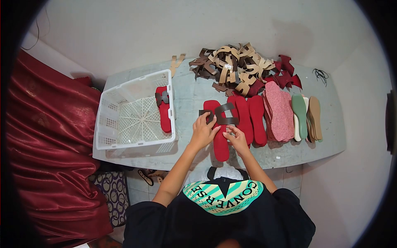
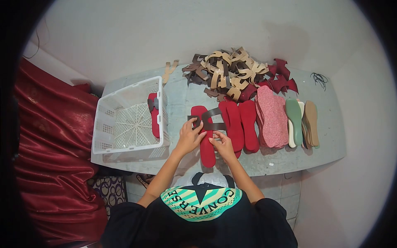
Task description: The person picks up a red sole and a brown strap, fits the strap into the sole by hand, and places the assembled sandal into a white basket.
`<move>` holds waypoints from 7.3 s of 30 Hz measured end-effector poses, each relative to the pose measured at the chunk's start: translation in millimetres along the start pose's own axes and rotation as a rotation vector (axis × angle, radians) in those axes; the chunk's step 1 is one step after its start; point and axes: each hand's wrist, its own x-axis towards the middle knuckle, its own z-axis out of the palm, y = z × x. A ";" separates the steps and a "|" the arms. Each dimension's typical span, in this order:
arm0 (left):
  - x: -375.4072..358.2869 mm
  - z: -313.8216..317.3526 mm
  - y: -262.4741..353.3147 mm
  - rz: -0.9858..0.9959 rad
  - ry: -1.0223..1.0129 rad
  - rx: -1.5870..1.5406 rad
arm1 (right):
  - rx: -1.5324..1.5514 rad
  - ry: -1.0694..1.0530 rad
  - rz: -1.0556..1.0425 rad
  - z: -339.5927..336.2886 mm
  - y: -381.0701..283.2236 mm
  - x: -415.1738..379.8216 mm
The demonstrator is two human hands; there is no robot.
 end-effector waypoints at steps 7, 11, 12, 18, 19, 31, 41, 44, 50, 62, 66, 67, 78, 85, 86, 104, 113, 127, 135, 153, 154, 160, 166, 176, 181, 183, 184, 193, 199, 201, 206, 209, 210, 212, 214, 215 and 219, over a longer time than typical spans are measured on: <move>-0.8 24.0 21.8 -0.167 0.042 -0.116 | -0.007 0.054 -0.188 0.3 12.5 4.4; 3.4 30.8 26.2 -0.213 0.037 -0.154 | -0.070 0.008 -0.248 -5.6 23.2 8.6; 5.2 30.3 28.0 -0.216 0.060 -0.161 | -0.070 0.007 -0.247 -5.4 24.5 8.7; 11.4 34.4 30.1 -0.268 0.135 -0.187 | -0.154 0.063 -0.283 -0.9 19.3 7.9; 12.6 37.9 28.7 -0.266 0.135 -0.187 | -0.176 0.090 -0.317 1.2 19.4 8.7; 18.0 16.8 40.3 -0.528 0.182 -1.734 | -1.155 0.354 -0.853 16.7 -22.5 -8.1; 22.8 1.4 38.3 -0.810 0.318 -1.552 | -1.332 0.336 -1.026 12.0 -18.1 -11.5; 18.6 14.9 22.4 -0.795 0.321 -1.548 | -1.344 0.316 -1.031 11.7 -13.8 -10.2; 9.3 10.1 10.5 -0.895 0.111 -1.772 | -1.256 0.284 -1.063 11.1 -16.0 -13.0; -13.6 -39.3 -2.5 -0.642 -0.005 -1.442 | -0.300 0.176 -0.633 -30.9 -62.2 -2.4; -15.2 -34.1 -5.4 -0.645 -0.115 -1.414 | -0.200 0.013 -0.461 -20.9 -78.7 0.0; -13.9 -33.9 -4.8 -0.643 -0.132 -1.418 | -0.183 -0.016 -0.418 -20.7 -79.6 1.4; -1.4 -49.5 21.4 -0.612 -0.185 -1.362 | -0.177 -0.236 -0.222 -17.7 -95.3 18.4; -0.7 -45.5 20.2 -0.600 -0.256 -1.313 | -0.227 -0.269 -0.070 -10.3 -108.9 12.5; -0.8 -44.5 18.5 -0.593 -0.300 -1.306 | -0.224 -0.267 -0.070 -9.4 -108.9 11.1; -4.2 -35.2 25.5 -0.622 -0.201 -1.133 | -0.267 -0.030 -0.242 3.8 -85.5 0.9; -2.7 -39.9 32.9 -0.614 -0.123 -1.093 | -0.687 0.271 -0.334 20.5 -86.4 -11.6; 2.2 -45.0 47.0 -0.592 -0.062 -0.865 | -1.147 0.419 -0.738 36.9 -78.5 -23.2; -1.5 -29.2 30.9 -0.612 -0.055 -0.963 | -1.065 0.189 -0.781 37.0 -73.9 -31.6; 3.9 -47.7 49.8 -0.459 -0.005 -0.745 | -1.214 0.189 -0.884 22.0 -70.6 -17.2; 5.2 -53.0 49.0 -0.522 -0.084 -0.672 | -1.139 0.167 -0.868 20.1 -73.4 -18.0; 1.0 -41.1 43.8 -0.574 -0.123 -0.955 | -0.610 0.181 -0.713 19.2 -68.1 -14.0; 1.4 -51.7 48.7 -0.562 -0.207 -0.971 | -0.044 0.072 -0.479 20.6 -67.3 -9.4; -2.6 -42.4 40.5 -0.502 -0.251 -1.053 | 0.003 0.011 -0.297 23.2 -74.5 -9.8; -2.1 -44.3 46.6 -0.476 -0.209 -1.128 | -0.042 -0.007 -0.270 23.4 -69.5 -10.8; -2.0 -46.2 47.9 -0.467 -0.204 -1.101 | -0.304 0.103 -0.419 26.7 -68.5 -14.9; -0.7 -49.8 51.5 -0.477 -0.183 -1.109 | -0.303 0.103 -0.420 26.5 -68.4 -16.2; -1.2 -44.2 48.1 -0.485 -0.174 -1.082 | -0.107 0.026 -0.395 16.3 -70.0 -20.2; 2.9 -46.2 53.3 -0.413 -0.189 -1.126 | -0.045 -0.104 -0.288 9.2 -84.5 -29.9; 4.4 -46.5 52.8 -0.407 -0.214 -1.112 | -0.024 -0.100 -0.280 8.6 -84.3 -28.5; 3.8 -40.6 48.9 -0.408 -0.254 -1.110 | -0.030 -0.073 -0.291 7.8 -85.0 -26.1; 3.0 -42.3 48.6 -0.419 -0.271 -1.116 | -0.016 -0.149 -0.227 2.0 -91.6 -26.0; 3.3 -42.7 49.6 -0.418 -0.272 -1.115 | -0.053 -0.197 -0.203 -2.5 -93.3 -24.3; 3.9 -44.8 50.4 -0.427 -0.288 -1.127 | -0.090 -0.243 -0.178 -7.5 -96.4 -21.8; 4.1 -44.3 48.0 -0.426 -0.297 -1.120 | -0.138 -0.310 -0.158 -9.6 -99.2 -20.7; 4.2 -43.4 46.7 -0.426 -0.304 -1.115 | -0.138 -0.310 -0.158 -8.7 -101.3 -21.4; 4.8 -41.0 44.8 -0.432 -0.301 -1.093 | -0.093 -0.329 -0.147 -5.2 -104.9 -21.8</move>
